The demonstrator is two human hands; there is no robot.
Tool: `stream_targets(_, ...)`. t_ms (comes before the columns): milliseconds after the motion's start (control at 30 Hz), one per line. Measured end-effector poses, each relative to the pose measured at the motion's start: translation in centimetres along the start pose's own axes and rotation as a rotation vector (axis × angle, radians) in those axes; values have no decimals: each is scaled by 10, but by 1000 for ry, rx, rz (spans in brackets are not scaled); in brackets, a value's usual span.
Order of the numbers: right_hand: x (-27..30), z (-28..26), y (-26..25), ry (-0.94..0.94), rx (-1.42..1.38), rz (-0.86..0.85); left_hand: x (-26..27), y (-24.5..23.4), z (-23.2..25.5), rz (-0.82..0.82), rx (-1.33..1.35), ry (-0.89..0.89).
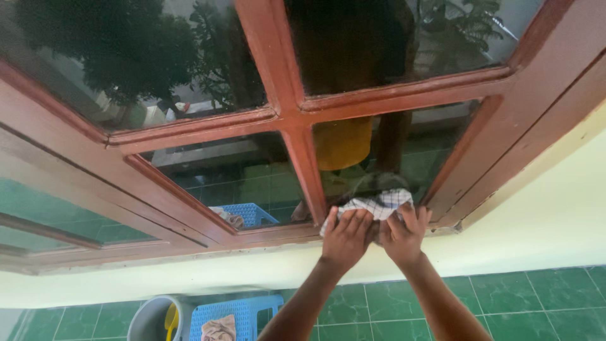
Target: The person cleans a wooden-framed window using a cloth and a spray bottle. They wipe the glass panes and the wooden frame, occasionally spraying the surface with a cleaning solution.
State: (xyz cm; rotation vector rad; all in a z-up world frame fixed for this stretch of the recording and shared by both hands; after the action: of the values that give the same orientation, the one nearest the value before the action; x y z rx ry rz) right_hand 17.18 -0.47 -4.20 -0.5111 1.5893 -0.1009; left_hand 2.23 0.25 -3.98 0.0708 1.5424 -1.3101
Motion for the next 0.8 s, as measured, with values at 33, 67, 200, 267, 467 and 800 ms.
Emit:
stream_targets(33, -16, 1, -1, -22, 27, 38, -15, -8, -1, 18, -35, 22)
stream_targets(67, -31, 1, -6, -39, 55, 67, -29, -19, 1, 29, -67, 38)
stream_targets(200, -97, 8, -22, -43, -3, 76, -89, -64, 4, 174, -103, 53)
stream_targets(267, -115, 10, -25, -19, -20, 104, -107, -74, 7, 218, -115, 64)
stream_targets(467, -60, 12, -19, 50, 14, 106, -70, -28, 17, 16, -6, 18)
stream_targets(800, 19, 34, -9, 61, -34, 83, -20, -3, 28, -36, -47, 135)
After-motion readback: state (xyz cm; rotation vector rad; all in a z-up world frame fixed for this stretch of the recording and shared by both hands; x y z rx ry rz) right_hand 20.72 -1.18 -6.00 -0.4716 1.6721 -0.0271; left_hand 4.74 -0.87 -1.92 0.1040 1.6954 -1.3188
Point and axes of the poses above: each hand's wrist, its own x-axis away from the middle knuckle, its own y-axis out of the palm, z = x × y, the point moved 2 cm from there along -x, towards the middle knuckle, and after that the axes turned 13 degrees about x, right-handed, at the moved point
